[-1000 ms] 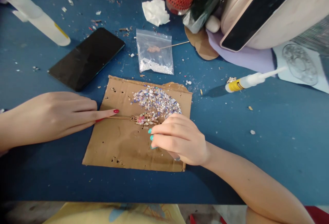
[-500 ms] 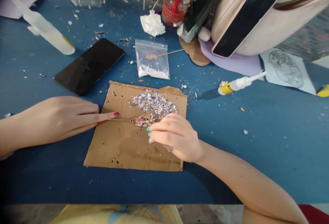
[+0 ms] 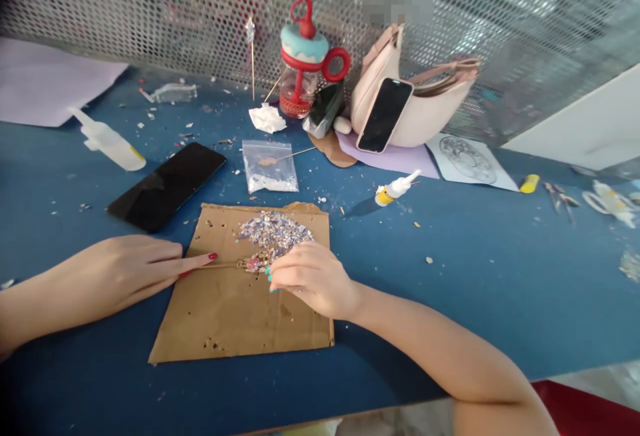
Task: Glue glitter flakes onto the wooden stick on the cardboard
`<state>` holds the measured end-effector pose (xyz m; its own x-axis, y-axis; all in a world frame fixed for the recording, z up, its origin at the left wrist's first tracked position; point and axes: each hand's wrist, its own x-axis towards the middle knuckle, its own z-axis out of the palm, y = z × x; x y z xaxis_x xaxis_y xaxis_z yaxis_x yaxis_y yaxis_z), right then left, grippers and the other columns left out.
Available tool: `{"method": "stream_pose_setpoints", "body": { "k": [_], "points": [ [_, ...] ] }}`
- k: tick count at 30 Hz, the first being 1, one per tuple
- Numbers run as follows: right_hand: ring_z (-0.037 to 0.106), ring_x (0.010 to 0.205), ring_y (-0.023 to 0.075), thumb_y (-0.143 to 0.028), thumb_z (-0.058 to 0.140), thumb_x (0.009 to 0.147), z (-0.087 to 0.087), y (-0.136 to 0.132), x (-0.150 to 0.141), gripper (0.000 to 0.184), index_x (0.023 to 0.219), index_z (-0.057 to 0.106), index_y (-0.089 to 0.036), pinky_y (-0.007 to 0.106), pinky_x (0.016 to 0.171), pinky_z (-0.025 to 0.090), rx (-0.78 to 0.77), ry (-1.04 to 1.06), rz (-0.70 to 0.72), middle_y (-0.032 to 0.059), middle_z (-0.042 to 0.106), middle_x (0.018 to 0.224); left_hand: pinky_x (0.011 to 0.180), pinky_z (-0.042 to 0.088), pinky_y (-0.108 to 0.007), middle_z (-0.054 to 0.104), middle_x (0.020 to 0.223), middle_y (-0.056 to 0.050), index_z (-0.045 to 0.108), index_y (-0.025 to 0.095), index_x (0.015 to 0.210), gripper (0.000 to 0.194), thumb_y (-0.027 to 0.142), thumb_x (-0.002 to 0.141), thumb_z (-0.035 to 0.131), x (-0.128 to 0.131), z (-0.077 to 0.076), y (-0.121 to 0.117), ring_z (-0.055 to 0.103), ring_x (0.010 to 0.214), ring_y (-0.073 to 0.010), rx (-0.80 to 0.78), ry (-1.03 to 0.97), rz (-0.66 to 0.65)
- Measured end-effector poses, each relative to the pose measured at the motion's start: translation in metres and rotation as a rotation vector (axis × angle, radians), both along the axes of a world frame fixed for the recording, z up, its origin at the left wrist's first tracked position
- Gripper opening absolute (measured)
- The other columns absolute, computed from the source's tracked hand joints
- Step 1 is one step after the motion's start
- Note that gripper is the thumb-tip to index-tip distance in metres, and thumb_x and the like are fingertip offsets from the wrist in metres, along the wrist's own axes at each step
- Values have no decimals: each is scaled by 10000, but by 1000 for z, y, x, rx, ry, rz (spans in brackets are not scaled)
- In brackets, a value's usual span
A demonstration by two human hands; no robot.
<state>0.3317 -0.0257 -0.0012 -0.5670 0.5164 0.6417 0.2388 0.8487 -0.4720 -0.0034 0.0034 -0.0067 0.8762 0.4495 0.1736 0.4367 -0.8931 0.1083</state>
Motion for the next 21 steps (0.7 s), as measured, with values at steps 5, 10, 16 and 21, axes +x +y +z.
{"method": "stream_pose_setpoints", "body": {
  "k": [5,10,16,21],
  "points": [
    [705,844,105,-223,535,998,-3,1,2,112,962,635,-187,282,767,541,-4,0,-19,43,763,925,638,454,-259,662,827,-3,496,245,1405,403,263,1077,262,1,2,0,636,680,-145,32,-4,-9],
    [705,829,118,-225,594,966,-6,3,1,77,960,656,-180,289,753,550,3,38,-27,53,768,924,645,490,-282,712,928,-21,424,228,1450,404,267,1070,291,1,0,-1,675,721,-167,51,-10,-2],
    [710,880,104,-245,588,971,-11,3,2,77,1003,642,-198,281,782,551,46,-16,-67,32,768,938,726,540,-279,733,1028,-56,593,189,1189,299,269,1058,337,2,1,-2,712,829,-172,56,-69,-28],
    [715,888,107,-233,600,963,-11,4,2,69,1001,647,-199,288,798,555,42,2,-74,36,768,949,661,529,-284,719,962,-47,592,189,1085,265,252,1049,336,4,4,-3,694,761,-169,9,-47,-32]
  ]
}}
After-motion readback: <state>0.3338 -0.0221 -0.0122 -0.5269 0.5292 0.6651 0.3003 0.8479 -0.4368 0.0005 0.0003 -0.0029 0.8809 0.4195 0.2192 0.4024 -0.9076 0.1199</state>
